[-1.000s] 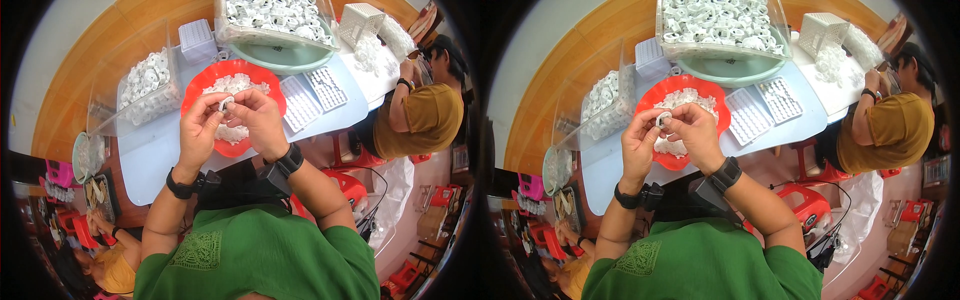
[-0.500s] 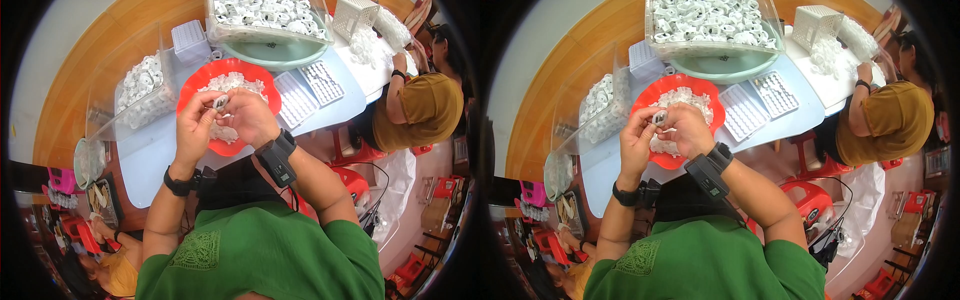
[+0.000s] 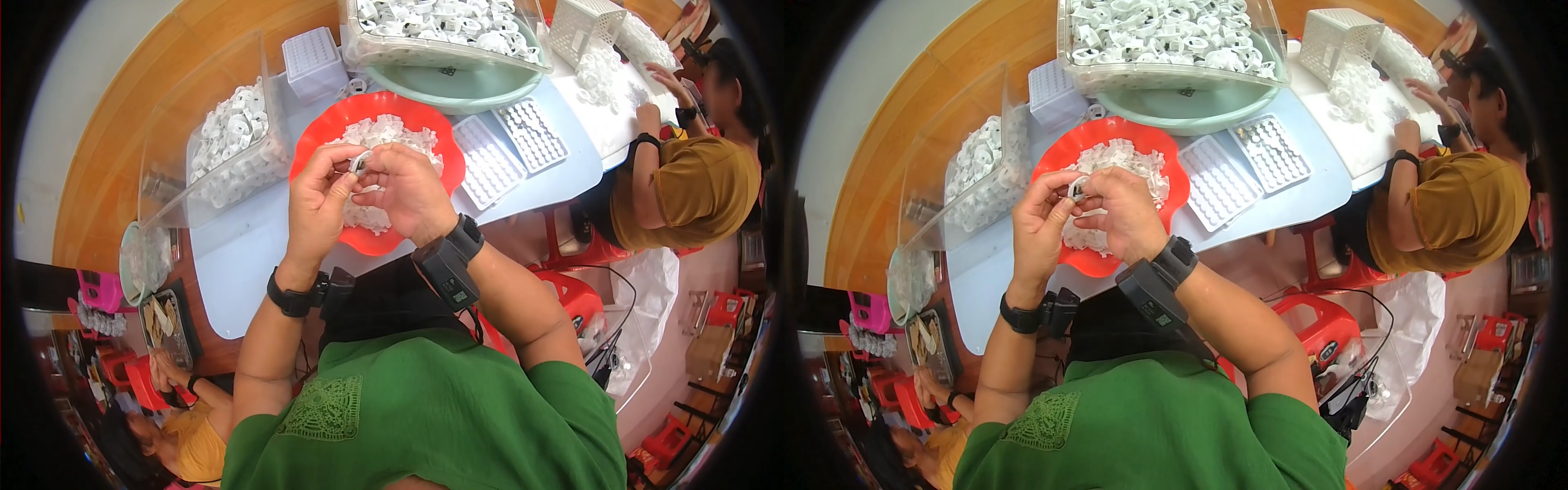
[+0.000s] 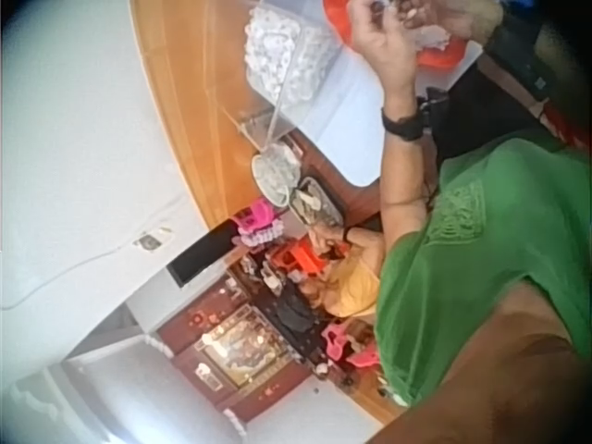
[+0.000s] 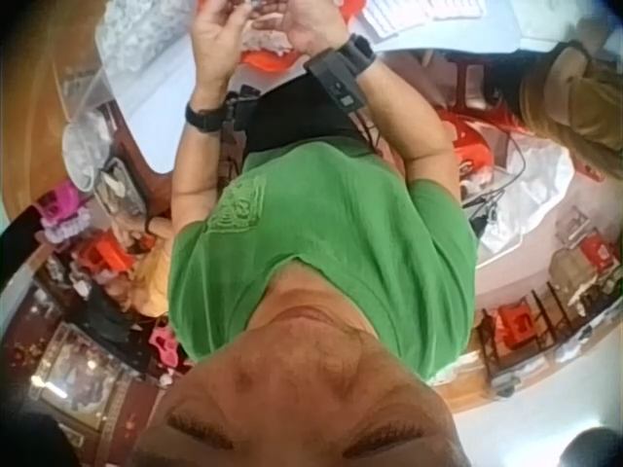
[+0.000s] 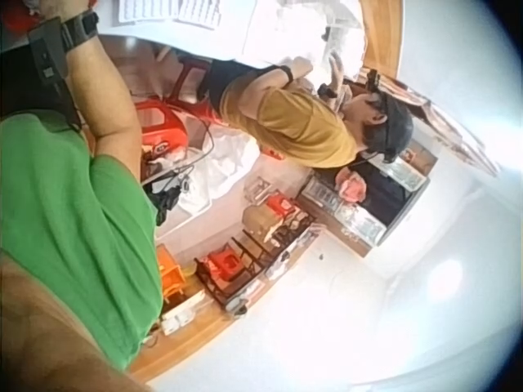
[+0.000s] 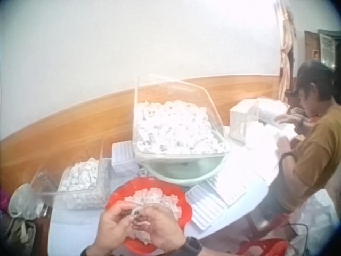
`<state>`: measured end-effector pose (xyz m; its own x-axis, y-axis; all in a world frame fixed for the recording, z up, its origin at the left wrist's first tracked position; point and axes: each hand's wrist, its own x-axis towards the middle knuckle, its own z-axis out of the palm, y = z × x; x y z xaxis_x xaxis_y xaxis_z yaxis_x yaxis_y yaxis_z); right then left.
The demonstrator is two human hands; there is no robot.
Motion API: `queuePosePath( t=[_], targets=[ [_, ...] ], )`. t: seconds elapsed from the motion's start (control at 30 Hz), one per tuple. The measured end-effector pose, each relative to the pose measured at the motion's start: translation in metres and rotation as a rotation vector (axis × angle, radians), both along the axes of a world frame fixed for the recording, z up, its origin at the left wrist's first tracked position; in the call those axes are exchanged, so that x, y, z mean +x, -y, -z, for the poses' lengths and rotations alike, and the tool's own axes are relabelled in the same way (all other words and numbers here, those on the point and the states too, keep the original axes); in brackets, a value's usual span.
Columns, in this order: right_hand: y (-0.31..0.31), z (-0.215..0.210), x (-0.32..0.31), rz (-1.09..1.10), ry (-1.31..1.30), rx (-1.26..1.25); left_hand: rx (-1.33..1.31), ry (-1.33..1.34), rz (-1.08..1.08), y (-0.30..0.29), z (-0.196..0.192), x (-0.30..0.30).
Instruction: Assembling small white plastic components by hand on a production floor table.
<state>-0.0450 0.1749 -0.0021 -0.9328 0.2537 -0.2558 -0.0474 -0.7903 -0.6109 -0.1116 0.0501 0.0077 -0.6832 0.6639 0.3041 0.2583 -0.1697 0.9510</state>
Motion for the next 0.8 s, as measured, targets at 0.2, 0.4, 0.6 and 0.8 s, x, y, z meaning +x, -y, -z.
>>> queuePosePath(
  t=[0.2, 0.4, 0.6, 0.8],
  targets=[
    [0.001, -0.003, -0.007, 0.039, -0.015, -0.029, -0.043, -0.035, 0.010, 0.001, -0.001, 0.000],
    [0.005, -0.002, -0.004, 0.061, 0.018, -0.010, -0.059, 0.091, 0.013, -0.001, -0.005, -0.001],
    [0.005, -0.006, 0.002, 0.080, 0.011, 0.047, -0.001, 0.207, -0.007, 0.003, 0.002, -0.007],
    [-0.002, -0.001, 0.007, 0.458, -0.097, 1.229, 0.100, 0.435, 0.045, 0.005, 0.003, -0.007]
  ],
)
